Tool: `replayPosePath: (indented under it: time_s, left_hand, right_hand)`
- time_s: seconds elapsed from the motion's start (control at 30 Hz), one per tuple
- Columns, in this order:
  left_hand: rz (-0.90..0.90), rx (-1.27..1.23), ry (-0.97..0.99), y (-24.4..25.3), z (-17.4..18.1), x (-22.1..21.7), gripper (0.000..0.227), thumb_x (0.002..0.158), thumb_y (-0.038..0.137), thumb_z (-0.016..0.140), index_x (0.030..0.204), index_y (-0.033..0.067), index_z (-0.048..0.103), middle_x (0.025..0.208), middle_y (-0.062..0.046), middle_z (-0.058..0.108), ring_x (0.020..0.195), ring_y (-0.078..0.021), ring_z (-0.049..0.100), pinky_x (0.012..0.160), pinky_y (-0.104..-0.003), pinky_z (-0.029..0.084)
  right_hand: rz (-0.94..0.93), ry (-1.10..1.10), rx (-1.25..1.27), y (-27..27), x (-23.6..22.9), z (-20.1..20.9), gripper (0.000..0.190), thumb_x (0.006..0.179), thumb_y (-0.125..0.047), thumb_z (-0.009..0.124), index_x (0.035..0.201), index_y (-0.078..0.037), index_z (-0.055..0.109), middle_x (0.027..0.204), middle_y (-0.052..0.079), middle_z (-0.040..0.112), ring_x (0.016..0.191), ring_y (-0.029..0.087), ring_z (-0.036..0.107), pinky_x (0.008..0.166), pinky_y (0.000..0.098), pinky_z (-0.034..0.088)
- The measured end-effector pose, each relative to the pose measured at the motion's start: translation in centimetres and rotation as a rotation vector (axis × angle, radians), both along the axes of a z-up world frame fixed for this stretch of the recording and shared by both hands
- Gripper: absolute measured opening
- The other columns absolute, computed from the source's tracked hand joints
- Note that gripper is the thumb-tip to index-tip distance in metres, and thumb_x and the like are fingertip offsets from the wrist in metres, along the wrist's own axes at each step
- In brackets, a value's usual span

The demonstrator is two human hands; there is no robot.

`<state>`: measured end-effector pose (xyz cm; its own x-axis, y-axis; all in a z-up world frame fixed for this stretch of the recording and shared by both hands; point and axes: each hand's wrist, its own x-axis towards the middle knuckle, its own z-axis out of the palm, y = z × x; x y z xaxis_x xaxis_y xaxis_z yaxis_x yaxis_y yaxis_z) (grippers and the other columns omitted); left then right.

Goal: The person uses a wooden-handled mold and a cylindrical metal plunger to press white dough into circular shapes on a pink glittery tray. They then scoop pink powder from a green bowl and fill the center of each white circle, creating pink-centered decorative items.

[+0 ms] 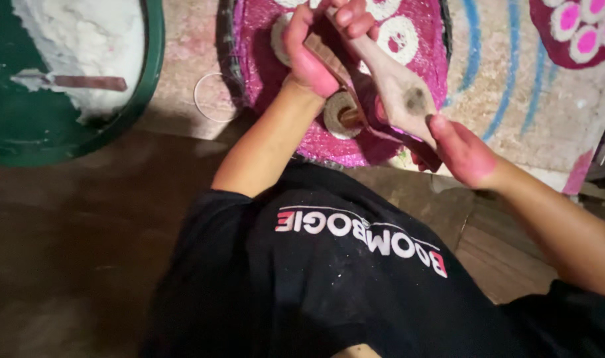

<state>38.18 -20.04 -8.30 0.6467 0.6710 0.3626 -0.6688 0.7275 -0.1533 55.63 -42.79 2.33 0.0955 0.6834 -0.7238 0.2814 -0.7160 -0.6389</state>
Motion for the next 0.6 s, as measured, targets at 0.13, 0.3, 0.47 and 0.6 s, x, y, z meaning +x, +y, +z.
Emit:
replayPosePath:
  time_s: [0.13,0.3,0.47,0.6]
  left_hand:
    - [-0.04,0.034,-0.062,0.7,-2.0,1.2,0.035,0.101,0.046,0.046,0.105,0.0128,0.056,0.093,0.002,0.054,0.092,-0.0138,0.055,0.101,-0.037,0.051]
    - [-0.097,0.089,0.004,0.8,-2.8,0.9,0.032,0.104,0.044,0.044,0.098,0.0141,0.055,0.088,0.002,0.053,0.082,-0.0118,0.056,0.095,-0.037,0.055]
    - [-0.034,-0.002,0.04,0.4,-2.1,1.1,0.033,0.098,0.043,0.042,0.097,0.0123,0.056,0.083,0.002,0.053,0.082,-0.0142,0.055,0.091,-0.037,0.054]
    - [0.034,0.158,0.111,2.5,-2.2,1.7,0.05,0.106,0.051,0.04,0.091,0.0085,0.06,0.086,0.0,0.057,0.084,-0.0158,0.058,0.089,-0.038,0.053]
  right_hand:
    - [0.015,-0.205,0.038,0.7,-1.8,-0.3,0.068,0.104,-0.06,0.03,0.102,-0.002,0.067,0.076,0.008,0.065,0.069,0.017,0.061,0.063,0.0329,0.05]
    - [-0.007,-0.094,0.159,0.3,-3.3,-1.0,0.066,0.107,-0.057,0.03,0.1,0.0,0.063,0.076,0.007,0.062,0.067,0.016,0.059,0.061,0.0324,0.049]
    - [-0.024,-0.158,-0.001,0.2,-1.7,-1.2,0.069,0.105,-0.059,0.033,0.097,0.001,0.067,0.073,0.01,0.064,0.063,0.017,0.059,0.059,0.0339,0.049]
    - [0.042,-0.135,0.24,1.7,-0.9,-1.9,0.068,0.106,-0.061,0.032,0.112,-0.001,0.063,0.084,0.007,0.065,0.074,0.013,0.061,0.067,0.0307,0.051]
